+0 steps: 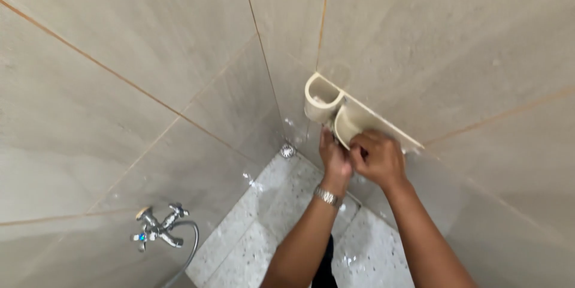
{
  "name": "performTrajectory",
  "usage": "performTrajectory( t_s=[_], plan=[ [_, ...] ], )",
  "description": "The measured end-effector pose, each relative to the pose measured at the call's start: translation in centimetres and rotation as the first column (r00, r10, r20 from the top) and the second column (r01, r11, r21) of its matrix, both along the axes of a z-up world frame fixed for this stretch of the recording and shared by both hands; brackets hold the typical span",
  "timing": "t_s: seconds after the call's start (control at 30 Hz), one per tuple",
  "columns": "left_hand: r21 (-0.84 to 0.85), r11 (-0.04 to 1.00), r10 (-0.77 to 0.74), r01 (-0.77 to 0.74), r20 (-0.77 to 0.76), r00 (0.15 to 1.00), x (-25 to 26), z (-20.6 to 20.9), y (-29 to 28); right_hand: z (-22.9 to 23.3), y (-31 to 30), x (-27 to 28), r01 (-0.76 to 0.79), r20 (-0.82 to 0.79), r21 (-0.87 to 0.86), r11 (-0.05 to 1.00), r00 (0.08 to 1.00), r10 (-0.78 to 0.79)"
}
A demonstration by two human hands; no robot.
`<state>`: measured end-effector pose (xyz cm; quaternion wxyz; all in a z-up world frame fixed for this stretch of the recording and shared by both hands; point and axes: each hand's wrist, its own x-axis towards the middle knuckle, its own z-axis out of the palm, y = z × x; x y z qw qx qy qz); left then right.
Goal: Cleaning shower fixtures and accessories with a brush and liquid detergent.
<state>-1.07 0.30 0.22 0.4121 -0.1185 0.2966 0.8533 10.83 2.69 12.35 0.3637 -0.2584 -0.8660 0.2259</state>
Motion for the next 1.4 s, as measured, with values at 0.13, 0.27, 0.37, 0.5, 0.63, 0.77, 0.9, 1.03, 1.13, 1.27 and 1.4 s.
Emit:
performTrajectory(
  t_s=[0.13,0.27,0.37,0.5,0.63,0.77,0.9,1.03,1.13,1.27,1.4],
  plan=[
    [0.056,0.998,0.036,-0.026,-0.179,0.983,-0.8,0.0,-1.3,-0.2,-1.3,1.8,0.065,0.159,-0.091,0.994,0.986,-0.050],
    [0.045,0.998,0.034,-0.032,-0.045,0.998,2.3,-1.2,-1.0,-1.3,0.2,0.7,0.015,0.040,-0.002,1.000,0.999,-0.015],
    [0.038,0.995,0.103,-0.097,-0.231,0.967,-2.0,-0.3,-1.1,-1.0,-0.8,1.2,0.044,0.082,-0.037,0.998,0.996,-0.041],
    [-0.133,0.990,0.032,-0.045,-0.098,0.995,-0.9,0.8,-0.9,0.3,-0.4,0.3,0.052,0.096,-0.073,0.996,0.994,-0.045],
    [-0.024,0.999,0.040,-0.044,-0.150,0.988,-1.6,1.2,-1.6,-1.3,-0.8,1.2,0.053,0.120,-0.078,0.996,0.992,-0.043],
    [-0.020,0.999,-0.028,0.028,-0.004,1.000,0.0,0.5,-1.5,-0.4,0.2,0.4,0.020,0.066,0.013,1.000,0.998,-0.021],
    [0.046,0.999,-0.018,0.024,-0.118,0.993,-0.3,-1.7,-2.3,-0.6,-1.6,1.8,0.042,0.153,-0.076,0.996,0.988,-0.030],
    [0.025,0.999,-0.016,0.020,-0.159,0.987,0.8,4.1,-2.2,-0.1,0.1,0.2,0.050,0.069,-0.027,0.998,0.996,-0.048],
    [-0.079,0.986,0.130,-0.150,-0.213,0.968,2.1,4.3,-3.7,-0.3,-0.5,0.7,0.019,0.046,-0.047,0.999,0.999,-0.017],
    [-0.153,0.771,0.076,-0.618,-0.942,0.328,2.0,5.3,-4.4,0.0,-0.4,0.6,-0.003,0.073,-0.048,0.999,0.997,0.007],
    [0.131,0.743,-0.166,-0.657,-0.914,-0.370,-1.6,7.9,-3.0,0.9,-0.7,0.7,0.003,0.059,-0.040,0.999,0.998,-0.001]
  ],
)
